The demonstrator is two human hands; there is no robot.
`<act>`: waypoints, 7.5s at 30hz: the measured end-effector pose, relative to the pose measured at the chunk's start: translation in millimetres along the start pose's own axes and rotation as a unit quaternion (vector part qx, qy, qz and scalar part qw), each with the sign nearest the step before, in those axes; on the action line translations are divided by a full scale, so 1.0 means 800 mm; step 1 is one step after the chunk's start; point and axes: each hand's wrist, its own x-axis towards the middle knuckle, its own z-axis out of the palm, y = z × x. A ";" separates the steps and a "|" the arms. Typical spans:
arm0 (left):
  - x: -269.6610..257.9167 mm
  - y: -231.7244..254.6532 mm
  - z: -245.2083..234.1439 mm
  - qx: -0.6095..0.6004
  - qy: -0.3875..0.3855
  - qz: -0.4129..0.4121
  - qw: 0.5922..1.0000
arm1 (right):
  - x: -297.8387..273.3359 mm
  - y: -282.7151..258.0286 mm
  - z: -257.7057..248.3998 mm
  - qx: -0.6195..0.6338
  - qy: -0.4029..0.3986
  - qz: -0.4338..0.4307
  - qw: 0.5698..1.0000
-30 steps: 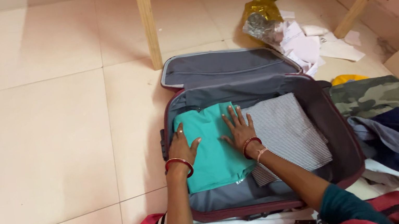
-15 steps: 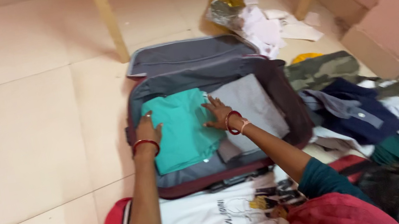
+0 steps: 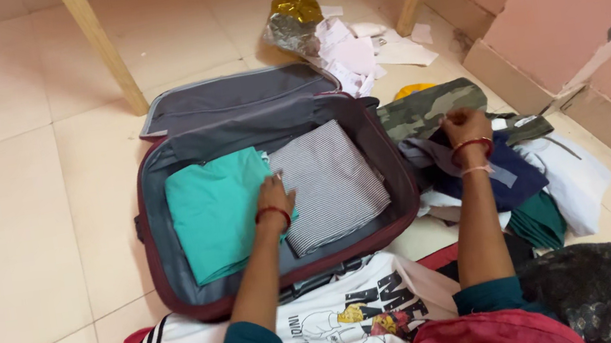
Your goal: The person folds and places clothes into an open suitcase on the floor. They fold a teal garment and a navy polo shirt, arranging them neatly inside the suitcase.
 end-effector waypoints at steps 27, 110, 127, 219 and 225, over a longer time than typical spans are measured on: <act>0.006 -0.075 -0.061 -0.295 0.549 -0.170 0.763 | -0.066 -0.348 0.043 0.438 -0.346 -0.122 0.821; 0.010 -0.019 -0.048 -0.024 0.030 -0.115 0.993 | -0.044 -0.210 0.023 0.362 -0.186 -0.137 0.903; -0.167 0.103 -0.454 -0.146 0.339 0.124 0.921 | -0.059 -0.273 -0.148 0.510 -0.145 -0.212 0.821; 0.019 -0.273 -0.097 -0.373 -0.004 -0.300 0.878 | -0.071 -0.120 0.212 -0.060 -0.591 -0.207 0.777; 0.021 -0.260 -0.072 -0.401 0.178 -0.280 0.854 | -0.054 -0.110 0.182 0.000 -0.596 -0.134 0.792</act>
